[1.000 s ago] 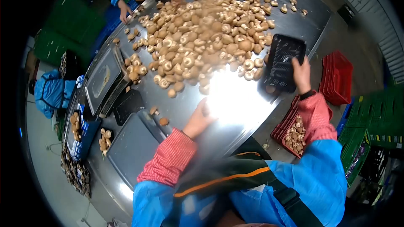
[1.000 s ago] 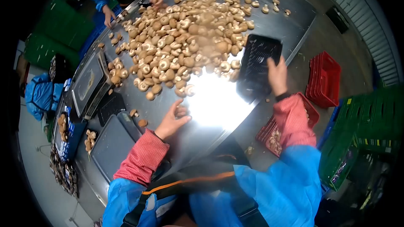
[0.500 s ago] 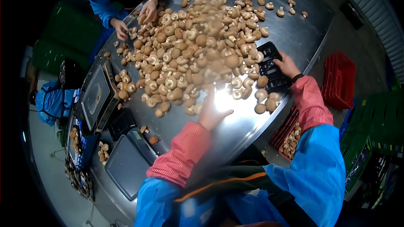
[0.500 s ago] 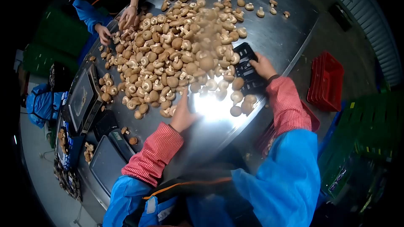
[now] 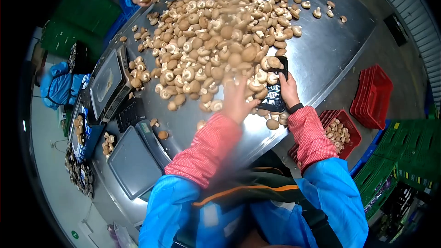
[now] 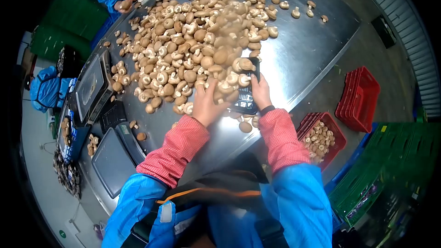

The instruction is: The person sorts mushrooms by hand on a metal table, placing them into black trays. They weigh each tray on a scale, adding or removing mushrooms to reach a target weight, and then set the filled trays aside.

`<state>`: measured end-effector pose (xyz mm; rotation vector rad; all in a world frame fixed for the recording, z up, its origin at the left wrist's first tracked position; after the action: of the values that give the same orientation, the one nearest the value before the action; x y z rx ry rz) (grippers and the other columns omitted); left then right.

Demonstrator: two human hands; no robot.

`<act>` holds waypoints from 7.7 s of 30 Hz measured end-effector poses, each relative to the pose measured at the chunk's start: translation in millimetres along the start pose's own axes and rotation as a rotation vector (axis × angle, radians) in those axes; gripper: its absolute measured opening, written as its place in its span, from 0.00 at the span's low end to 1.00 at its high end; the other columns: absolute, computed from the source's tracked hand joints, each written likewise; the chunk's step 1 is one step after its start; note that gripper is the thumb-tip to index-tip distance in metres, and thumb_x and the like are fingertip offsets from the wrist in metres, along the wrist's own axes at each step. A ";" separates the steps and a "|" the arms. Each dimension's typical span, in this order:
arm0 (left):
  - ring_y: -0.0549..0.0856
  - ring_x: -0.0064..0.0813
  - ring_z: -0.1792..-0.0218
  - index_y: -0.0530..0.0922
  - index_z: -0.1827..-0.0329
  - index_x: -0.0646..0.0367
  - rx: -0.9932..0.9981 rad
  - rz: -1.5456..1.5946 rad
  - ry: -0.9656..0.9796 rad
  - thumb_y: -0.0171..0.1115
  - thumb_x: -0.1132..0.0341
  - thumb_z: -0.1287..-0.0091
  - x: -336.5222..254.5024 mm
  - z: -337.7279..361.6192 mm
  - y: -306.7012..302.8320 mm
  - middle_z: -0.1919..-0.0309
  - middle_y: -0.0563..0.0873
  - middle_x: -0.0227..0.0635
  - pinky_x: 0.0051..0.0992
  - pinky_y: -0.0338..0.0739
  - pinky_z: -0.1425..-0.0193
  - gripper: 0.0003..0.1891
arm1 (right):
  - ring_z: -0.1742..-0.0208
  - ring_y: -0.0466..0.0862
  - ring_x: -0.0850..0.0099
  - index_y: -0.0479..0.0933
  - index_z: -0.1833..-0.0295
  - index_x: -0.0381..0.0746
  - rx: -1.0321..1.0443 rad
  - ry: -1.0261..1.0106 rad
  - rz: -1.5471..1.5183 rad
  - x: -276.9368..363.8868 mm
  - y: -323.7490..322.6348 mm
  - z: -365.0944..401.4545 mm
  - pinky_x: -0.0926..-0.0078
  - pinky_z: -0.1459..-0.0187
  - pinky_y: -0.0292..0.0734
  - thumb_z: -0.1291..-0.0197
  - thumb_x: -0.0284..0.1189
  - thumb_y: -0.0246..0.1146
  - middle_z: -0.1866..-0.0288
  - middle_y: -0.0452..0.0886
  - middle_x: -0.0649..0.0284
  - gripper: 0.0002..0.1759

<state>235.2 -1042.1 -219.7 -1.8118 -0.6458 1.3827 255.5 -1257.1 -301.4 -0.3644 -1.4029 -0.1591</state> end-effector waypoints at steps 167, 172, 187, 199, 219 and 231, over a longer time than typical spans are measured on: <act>0.89 0.29 0.65 0.64 0.44 0.60 -0.725 1.068 -0.971 0.48 0.76 0.27 267.5 430.3 -315.5 0.59 0.84 0.39 0.22 0.85 0.63 0.11 | 0.71 0.75 0.84 0.82 0.47 0.34 0.864 -0.535 0.183 186.1 409.6 301.8 0.84 0.69 0.70 0.30 0.27 0.60 0.68 0.81 0.71 0.12; 0.89 0.31 0.64 0.64 0.42 0.59 -0.802 1.188 -0.908 0.48 0.76 0.26 285.9 442.1 -334.3 0.56 0.85 0.44 0.24 0.88 0.62 0.12 | 0.71 0.76 0.80 0.82 0.52 0.33 0.766 -0.594 0.282 181.4 456.3 232.5 0.82 0.67 0.71 0.31 0.29 0.61 0.71 0.79 0.68 0.11; 0.89 0.43 0.59 0.58 0.38 0.65 -1.485 0.902 -0.954 0.41 0.85 0.32 512.0 531.8 -440.4 0.54 0.81 0.56 0.31 0.90 0.57 0.19 | 0.62 0.85 0.56 0.83 0.62 0.36 1.339 -0.878 0.721 130.9 594.8 194.4 0.64 0.58 0.80 0.45 0.31 0.68 0.64 0.84 0.52 0.10; 0.88 0.45 0.66 0.62 0.35 0.62 -1.745 0.896 -1.182 0.49 0.77 0.28 620.8 569.1 -398.9 0.56 0.77 0.56 0.38 0.88 0.68 0.19 | 0.67 0.85 0.63 0.81 0.66 0.33 1.249 -0.886 0.503 138.8 590.9 187.7 0.70 0.62 0.79 0.47 0.23 0.64 0.70 0.83 0.56 0.05; 0.88 0.35 0.55 0.73 0.38 0.65 -0.147 1.179 -0.747 0.53 0.75 0.31 206.2 258.5 -306.9 0.51 0.85 0.40 0.29 0.88 0.65 0.18 | 0.57 0.76 0.60 0.74 0.53 0.39 0.546 -1.134 0.411 223.7 305.2 305.5 0.61 0.53 0.69 0.58 0.41 0.75 0.61 0.73 0.58 0.29; 0.73 0.44 0.32 0.56 0.22 0.61 0.216 0.476 -0.349 0.76 0.56 0.42 146.0 126.4 -103.4 0.33 0.72 0.53 0.39 0.68 0.29 0.49 | 0.61 0.81 0.62 0.73 0.44 0.31 -0.147 -0.239 0.600 59.1 -46.4 47.2 0.62 0.57 0.77 0.38 0.34 0.63 0.62 0.82 0.51 0.21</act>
<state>161.4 -836.5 -236.9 -1.6223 -0.2203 2.0305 206.5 -1278.1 -230.5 -0.9321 -1.4589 0.2841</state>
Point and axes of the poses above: each hand's wrist, its own z-axis away from the middle knuckle, its own y-axis out of the palm, x = y × z, the point moved 4 cm from there along -z, towards the middle knuckle
